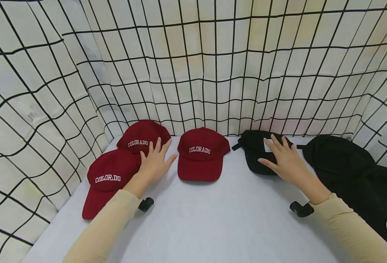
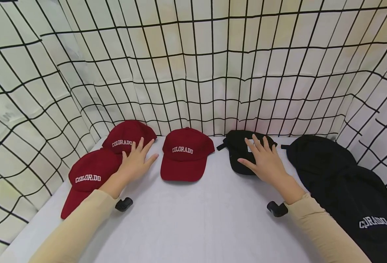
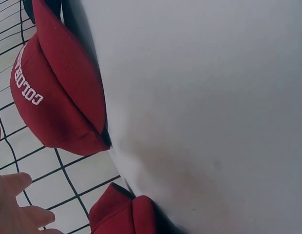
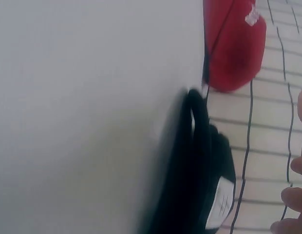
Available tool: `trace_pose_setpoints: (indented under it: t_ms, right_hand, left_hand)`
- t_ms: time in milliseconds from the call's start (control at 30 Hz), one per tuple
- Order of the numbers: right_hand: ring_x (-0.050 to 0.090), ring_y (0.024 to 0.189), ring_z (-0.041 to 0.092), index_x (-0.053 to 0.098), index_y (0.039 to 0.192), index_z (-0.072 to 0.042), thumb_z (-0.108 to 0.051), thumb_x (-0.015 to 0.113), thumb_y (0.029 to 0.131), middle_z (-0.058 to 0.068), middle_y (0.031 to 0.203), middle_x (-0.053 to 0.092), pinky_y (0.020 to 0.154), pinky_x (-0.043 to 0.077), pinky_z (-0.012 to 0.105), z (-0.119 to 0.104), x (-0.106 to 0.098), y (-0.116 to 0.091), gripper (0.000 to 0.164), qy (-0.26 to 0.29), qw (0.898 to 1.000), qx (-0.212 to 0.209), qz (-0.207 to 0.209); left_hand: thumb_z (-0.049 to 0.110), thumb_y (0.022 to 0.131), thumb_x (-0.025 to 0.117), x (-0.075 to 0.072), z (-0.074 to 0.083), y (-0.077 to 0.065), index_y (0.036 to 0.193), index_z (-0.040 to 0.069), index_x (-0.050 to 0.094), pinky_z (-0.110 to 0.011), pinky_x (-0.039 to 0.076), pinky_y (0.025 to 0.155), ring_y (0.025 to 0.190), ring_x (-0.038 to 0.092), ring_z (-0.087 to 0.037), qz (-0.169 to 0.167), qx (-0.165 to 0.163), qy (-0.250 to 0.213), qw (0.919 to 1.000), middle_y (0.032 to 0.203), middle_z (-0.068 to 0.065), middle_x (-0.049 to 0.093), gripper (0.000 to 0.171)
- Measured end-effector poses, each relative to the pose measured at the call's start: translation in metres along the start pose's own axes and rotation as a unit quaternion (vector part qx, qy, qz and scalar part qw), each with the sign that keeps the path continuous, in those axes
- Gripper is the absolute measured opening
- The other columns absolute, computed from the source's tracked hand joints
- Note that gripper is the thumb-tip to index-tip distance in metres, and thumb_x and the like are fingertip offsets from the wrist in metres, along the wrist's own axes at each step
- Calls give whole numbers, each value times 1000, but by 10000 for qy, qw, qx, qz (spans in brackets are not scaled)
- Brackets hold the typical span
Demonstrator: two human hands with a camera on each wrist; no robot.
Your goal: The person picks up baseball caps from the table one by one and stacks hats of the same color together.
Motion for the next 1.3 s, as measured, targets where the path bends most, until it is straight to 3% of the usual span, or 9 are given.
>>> trace_pose_setpoints:
  t_ms: [267,500,700,867,1000,1133,1300]
  right_hand:
    - [18,147,55,33,159,-4,-41,66,100,26,164,24,112,21,71,-31,9,4,77,458,9988,-168,-78]
    - [25,148,48,32,160,-10,-36,67,100,20,165,26,100,42,69,-50,23,7,74,1101,9934,-165,-290]
    - [37,144,44,36,159,-10,-30,68,100,18,163,33,108,38,62,-67,33,14,70,1584,9866,-270,-269]
    - [44,140,43,40,157,-8,-28,68,101,21,157,41,107,41,60,-76,42,21,66,1963,9797,-269,-303]
    - [50,135,44,42,155,-6,-27,67,101,22,153,47,102,46,59,-80,48,26,64,2409,9698,-199,-321]
    - [53,131,44,44,153,-2,-22,67,101,23,151,48,100,48,55,-83,54,31,61,3054,9516,-187,-300]
    - [58,126,41,47,151,-1,-21,66,102,23,149,51,98,52,50,-80,63,37,57,3672,9289,200,-436]
  left_hand:
    - [45,107,47,2,7,-6,165,16,22,-74,9,113,152,10,-49,-7,232,-519,9984,168,-21,14,69]
    - [36,107,52,1,10,-6,162,10,29,-62,22,117,151,22,-43,87,295,-1381,9899,166,-20,23,65]
    - [30,106,55,-1,8,-1,160,7,33,-56,32,115,146,35,-38,203,172,-1901,9814,161,-21,35,63]
    - [28,105,56,-1,5,3,159,7,35,-58,34,113,145,36,-41,208,-38,-2213,9750,162,-21,33,62]
    - [24,104,57,-2,2,6,157,5,38,-57,35,113,142,40,-44,268,-152,-2512,9674,159,-23,37,60]
    - [17,103,57,-1,-1,10,154,-1,41,-52,37,113,137,46,-47,308,-172,-2891,9566,154,-28,42,57]
    - [14,103,56,1,-8,14,153,-4,41,-50,36,114,140,44,-41,274,-301,-3147,9483,151,-28,45,55]
Point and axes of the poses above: each hand's wrist, its own y-axis towards the middle knuckle, its own x-axis out of the palm, z = x × y, the point moved 9 cm from there along y, towards the middle knuckle
